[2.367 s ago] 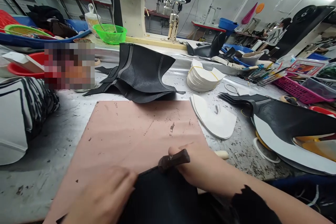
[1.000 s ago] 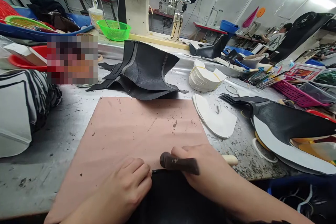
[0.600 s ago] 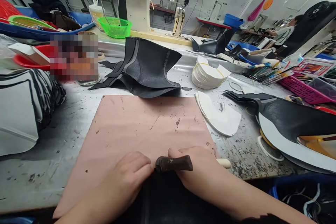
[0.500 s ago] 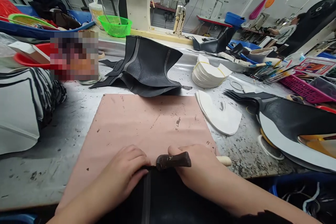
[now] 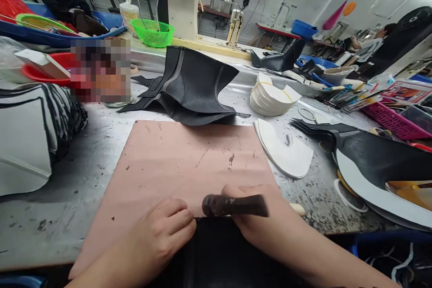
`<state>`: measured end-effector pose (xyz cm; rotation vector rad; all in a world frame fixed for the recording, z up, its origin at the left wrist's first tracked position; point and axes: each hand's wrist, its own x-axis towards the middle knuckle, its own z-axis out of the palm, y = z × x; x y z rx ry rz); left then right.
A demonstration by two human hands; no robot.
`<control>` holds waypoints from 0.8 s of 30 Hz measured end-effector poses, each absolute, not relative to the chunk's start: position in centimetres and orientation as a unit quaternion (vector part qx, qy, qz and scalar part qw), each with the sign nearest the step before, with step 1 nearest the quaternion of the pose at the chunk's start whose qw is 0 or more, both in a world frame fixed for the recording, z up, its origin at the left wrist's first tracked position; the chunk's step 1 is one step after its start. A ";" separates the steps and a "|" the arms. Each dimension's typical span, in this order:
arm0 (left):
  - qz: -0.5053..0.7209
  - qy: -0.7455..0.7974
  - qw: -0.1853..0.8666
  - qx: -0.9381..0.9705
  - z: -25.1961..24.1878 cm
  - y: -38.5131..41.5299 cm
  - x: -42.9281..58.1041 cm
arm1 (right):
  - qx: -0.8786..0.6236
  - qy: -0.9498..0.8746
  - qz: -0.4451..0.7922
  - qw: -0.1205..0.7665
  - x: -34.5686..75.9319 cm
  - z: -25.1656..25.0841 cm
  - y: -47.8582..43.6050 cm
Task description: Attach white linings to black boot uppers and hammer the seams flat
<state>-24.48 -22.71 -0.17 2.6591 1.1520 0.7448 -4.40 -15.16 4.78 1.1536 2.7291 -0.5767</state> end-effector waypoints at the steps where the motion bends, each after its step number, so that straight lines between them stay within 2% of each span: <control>1: 0.251 0.386 0.071 0.885 -0.1 -22.7 -24.5 | 0.382 0.902 -0.194 0.051 -4.4 4.8 -15.2; 7: 0.246 0.398 0.095 0.879 -0.3 -22.8 -24.4 | 0.338 0.922 -0.175 0.074 -5.0 5.3 -15.5; 11: 0.261 0.448 0.151 0.842 -0.6 -22.9 -25.1 | 0.317 0.928 -0.164 0.108 -5.6 5.4 -15.7; 16: 0.257 0.473 0.247 0.806 -0.4 -23.0 -26.2 | 0.312 0.935 -0.133 0.100 -5.9 5.2 -15.9; 19: 0.268 0.440 0.191 0.836 -0.1 -23.4 -26.2 | 0.317 0.934 -0.136 0.094 -5.7 5.5 -15.9; 24: 0.197 0.428 0.055 0.880 0.8 -24.3 -25.5 | 0.334 0.926 -0.169 0.055 -5.9 5.7 -16.0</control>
